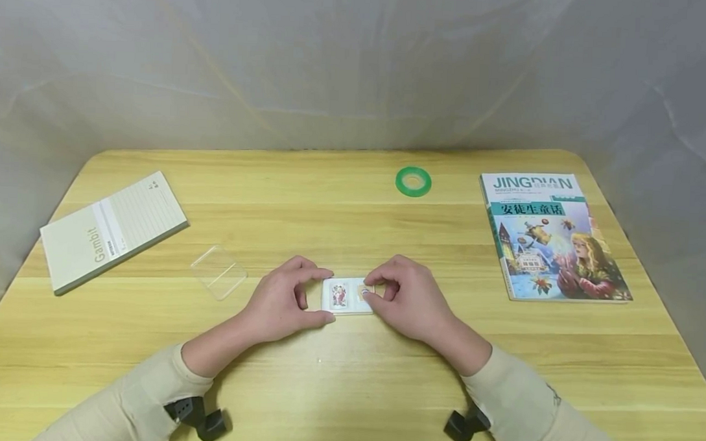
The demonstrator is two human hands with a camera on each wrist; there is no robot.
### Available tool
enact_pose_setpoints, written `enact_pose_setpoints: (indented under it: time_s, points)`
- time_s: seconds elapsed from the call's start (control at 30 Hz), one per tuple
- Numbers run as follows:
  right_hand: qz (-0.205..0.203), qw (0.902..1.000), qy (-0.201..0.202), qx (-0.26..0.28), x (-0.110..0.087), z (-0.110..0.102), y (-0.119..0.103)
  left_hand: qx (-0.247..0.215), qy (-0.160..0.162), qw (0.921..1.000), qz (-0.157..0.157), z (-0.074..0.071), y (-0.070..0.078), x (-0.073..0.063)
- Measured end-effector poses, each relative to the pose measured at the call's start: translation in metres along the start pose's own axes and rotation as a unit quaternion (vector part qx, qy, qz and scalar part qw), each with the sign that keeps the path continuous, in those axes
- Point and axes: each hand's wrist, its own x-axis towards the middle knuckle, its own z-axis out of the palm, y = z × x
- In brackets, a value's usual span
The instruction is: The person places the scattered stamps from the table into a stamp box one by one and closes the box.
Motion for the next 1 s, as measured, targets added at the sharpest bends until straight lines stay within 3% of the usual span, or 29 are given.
enact_pose_setpoints:
  time_s: [0.7,1.0]
  points:
    - [0.003,1.0000,0.006,-0.003,-0.0011,0.0006,-0.0024,0.002,-0.001,1.0000,-0.001,-0.0001,0.0008,-0.0004]
    - [-0.032,0.9985,0.009,0.044,-0.0037,-0.0039,0.0041,0.007,-0.003,0.9999,-0.007,0.0001,0.0010,-0.0006]
